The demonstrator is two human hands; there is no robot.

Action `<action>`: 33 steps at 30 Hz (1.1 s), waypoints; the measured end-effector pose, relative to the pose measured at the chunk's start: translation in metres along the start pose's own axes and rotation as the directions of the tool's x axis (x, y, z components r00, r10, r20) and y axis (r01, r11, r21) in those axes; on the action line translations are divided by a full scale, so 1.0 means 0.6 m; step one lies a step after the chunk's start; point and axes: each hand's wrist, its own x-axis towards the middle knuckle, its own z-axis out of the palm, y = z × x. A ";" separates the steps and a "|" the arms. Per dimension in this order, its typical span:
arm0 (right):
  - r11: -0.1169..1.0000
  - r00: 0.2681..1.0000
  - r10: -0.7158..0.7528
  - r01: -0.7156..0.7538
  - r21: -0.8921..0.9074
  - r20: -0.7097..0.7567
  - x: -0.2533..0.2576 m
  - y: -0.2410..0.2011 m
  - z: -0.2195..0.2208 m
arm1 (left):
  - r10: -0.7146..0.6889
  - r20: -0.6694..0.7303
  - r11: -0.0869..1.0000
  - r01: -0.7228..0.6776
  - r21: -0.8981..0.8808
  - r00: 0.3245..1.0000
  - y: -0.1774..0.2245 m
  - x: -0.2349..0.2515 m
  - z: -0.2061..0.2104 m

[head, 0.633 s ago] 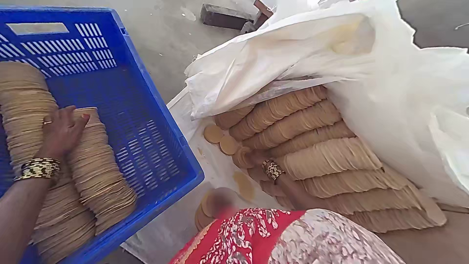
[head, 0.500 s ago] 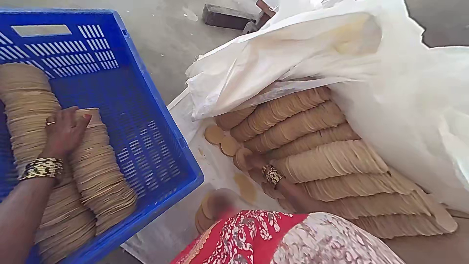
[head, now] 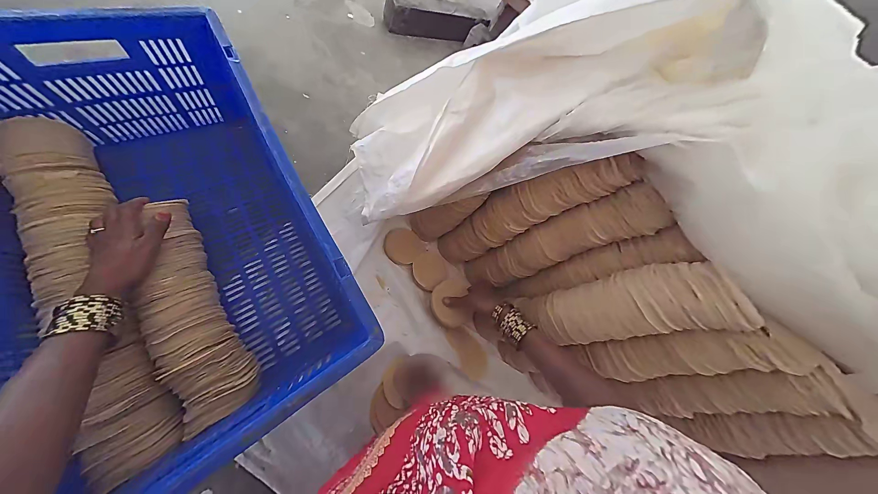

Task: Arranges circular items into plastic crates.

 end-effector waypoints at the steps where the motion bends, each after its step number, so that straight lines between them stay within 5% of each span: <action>1: 0.994 0.994 -0.101 0.102 -0.044 0.031 0.039 0.033 0.013 | -0.276 0.216 0.948 0.302 -0.102 0.937 0.052 0.002 -0.036; 3: 0.955 0.955 -0.296 0.296 -0.031 0.022 0.127 0.093 0.049 | -0.411 0.295 0.862 0.473 -0.182 0.863 0.081 -0.001 -0.052; 7: 0.930 0.994 -0.099 0.074 0.359 0.054 0.119 0.061 0.091 | -0.397 0.286 0.900 0.431 -0.065 0.872 0.056 0.006 -0.043; 9: 0.919 0.994 -0.111 0.112 0.378 -0.023 0.097 0.060 0.096 | -0.212 0.176 0.964 0.236 -0.127 0.961 -0.009 0.043 0.004; 10: 0.932 0.988 -0.135 0.153 0.327 -0.079 0.081 0.053 0.087 | -0.070 -0.006 0.983 0.068 -0.172 0.998 -0.060 0.075 0.051; 12: 0.956 0.960 -0.220 0.248 0.158 -0.176 0.028 0.027 0.050 | 0.071 -0.192 0.977 -0.107 -0.185 0.979 -0.110 0.118 0.092; 15: 0.876 0.860 -0.454 0.479 0.062 -0.235 -0.062 -0.019 -0.035 | 0.067 -0.159 0.970 -0.101 -0.221 0.985 -0.106 0.109 0.077; 17: 0.729 0.714 -0.650 0.683 0.054 -0.260 -0.114 -0.066 -0.100 | 0.064 -0.171 0.965 -0.105 -0.239 0.983 -0.099 0.114 0.076; 21: 0.429 0.431 -0.891 0.902 0.043 -0.143 -0.213 -0.254 -0.152 | 0.044 -0.220 0.960 -0.102 -0.262 0.975 -0.090 0.114 0.079; 26: 0.172 0.176 -0.984 0.944 -0.283 -0.008 -0.214 -0.572 -0.021 | 0.007 -0.158 0.966 -0.048 -0.254 0.987 -0.086 0.109 0.067; 30: 0.106 0.152 -0.987 0.863 -0.495 0.054 -0.109 -0.789 0.144 | -0.032 -0.135 0.961 -0.007 -0.275 0.990 -0.081 0.105 0.059; 33: 0.129 0.234 -0.964 0.821 -0.556 0.122 -0.030 -0.876 0.261 | -0.082 -0.186 0.945 0.018 -0.326 0.979 -0.079 0.101 0.069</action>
